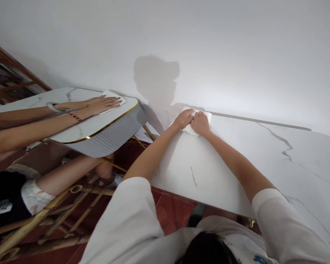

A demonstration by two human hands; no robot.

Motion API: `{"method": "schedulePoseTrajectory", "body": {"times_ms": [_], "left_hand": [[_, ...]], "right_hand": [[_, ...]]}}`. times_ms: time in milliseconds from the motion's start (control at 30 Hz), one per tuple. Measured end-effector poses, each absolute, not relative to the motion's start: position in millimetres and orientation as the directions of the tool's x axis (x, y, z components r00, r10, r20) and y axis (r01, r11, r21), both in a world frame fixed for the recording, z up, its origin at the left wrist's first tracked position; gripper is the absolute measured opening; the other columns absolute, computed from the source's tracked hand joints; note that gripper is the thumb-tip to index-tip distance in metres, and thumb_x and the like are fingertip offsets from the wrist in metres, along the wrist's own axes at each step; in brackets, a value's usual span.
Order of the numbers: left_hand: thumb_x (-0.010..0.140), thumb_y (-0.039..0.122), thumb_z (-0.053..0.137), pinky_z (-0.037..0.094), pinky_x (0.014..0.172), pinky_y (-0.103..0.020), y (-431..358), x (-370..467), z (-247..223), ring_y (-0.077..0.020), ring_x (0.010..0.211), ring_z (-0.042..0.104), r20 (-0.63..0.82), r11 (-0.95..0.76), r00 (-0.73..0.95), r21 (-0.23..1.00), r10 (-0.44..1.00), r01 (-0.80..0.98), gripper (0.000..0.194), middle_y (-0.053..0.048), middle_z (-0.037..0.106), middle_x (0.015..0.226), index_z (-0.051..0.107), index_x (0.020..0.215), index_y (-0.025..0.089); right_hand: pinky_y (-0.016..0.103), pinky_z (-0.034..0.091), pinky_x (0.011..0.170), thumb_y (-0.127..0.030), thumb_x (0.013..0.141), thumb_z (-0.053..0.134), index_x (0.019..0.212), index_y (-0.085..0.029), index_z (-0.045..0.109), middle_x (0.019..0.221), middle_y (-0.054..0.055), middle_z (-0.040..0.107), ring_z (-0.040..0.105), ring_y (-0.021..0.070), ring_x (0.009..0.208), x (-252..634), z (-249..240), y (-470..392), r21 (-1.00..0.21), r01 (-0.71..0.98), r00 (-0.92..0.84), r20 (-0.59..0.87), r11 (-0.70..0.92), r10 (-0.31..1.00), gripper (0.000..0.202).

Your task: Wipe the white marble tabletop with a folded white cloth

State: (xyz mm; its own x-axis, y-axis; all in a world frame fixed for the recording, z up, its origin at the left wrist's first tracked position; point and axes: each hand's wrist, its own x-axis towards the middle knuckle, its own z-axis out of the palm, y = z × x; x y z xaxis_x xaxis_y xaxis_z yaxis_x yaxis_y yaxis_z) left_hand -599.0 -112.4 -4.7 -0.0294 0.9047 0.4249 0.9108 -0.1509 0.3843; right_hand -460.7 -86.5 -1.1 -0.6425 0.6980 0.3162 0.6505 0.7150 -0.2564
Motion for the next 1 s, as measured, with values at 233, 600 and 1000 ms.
{"method": "schedulePoseTrajectory", "body": {"times_ms": [233, 600, 1000], "left_hand": [[0.086, 0.034, 0.036, 0.031, 0.113, -0.042, -203, -571, -9, -0.0234, 0.131, 0.043, 0.392, -0.074, -0.076, 0.354, 0.917, 0.932, 0.051, -0.01, 0.05, 0.14, 0.051, 0.13, 0.015], [0.082, 0.03, 0.039, 0.033, 0.114, -0.044, -324, -475, -11, -0.0252, 0.13, 0.044, 0.409, 0.03, -0.154, 0.294, 0.9, 0.955, 0.052, -0.01, 0.051, 0.138, 0.05, 0.13, 0.015], [0.082, 0.031, 0.04, 0.034, 0.111, -0.035, -268, -467, -5, -0.0217, 0.128, 0.047, 0.389, 0.089, -0.242, 0.371, 0.889, 0.924, 0.048, -0.009, 0.054, 0.136, 0.057, 0.123, 0.014]], "right_hand": [[0.048, 0.021, 0.11, -0.023, 0.093, 0.033, 0.139, 0.006, 0.035, 0.147, 0.027, 0.034, 0.03, 0.0341, 0.137, -430, -2, -173, -0.249, 0.619, -0.68, 0.305, 0.745, 0.667, 0.054], [0.046, 0.019, 0.114, -0.025, 0.091, 0.036, 0.142, 0.006, 0.033, 0.15, 0.027, 0.03, 0.024, 0.0341, 0.14, -337, 2, -275, -0.26, 0.502, -0.797, 0.232, 0.825, 0.558, 0.059], [0.043, 0.02, 0.113, -0.027, 0.092, 0.029, 0.144, 0.002, 0.028, 0.153, 0.021, 0.026, 0.021, 0.0305, 0.142, -336, 7, -207, -0.299, 0.488, -0.842, 0.085, 0.82, 0.533, 0.06]]}}
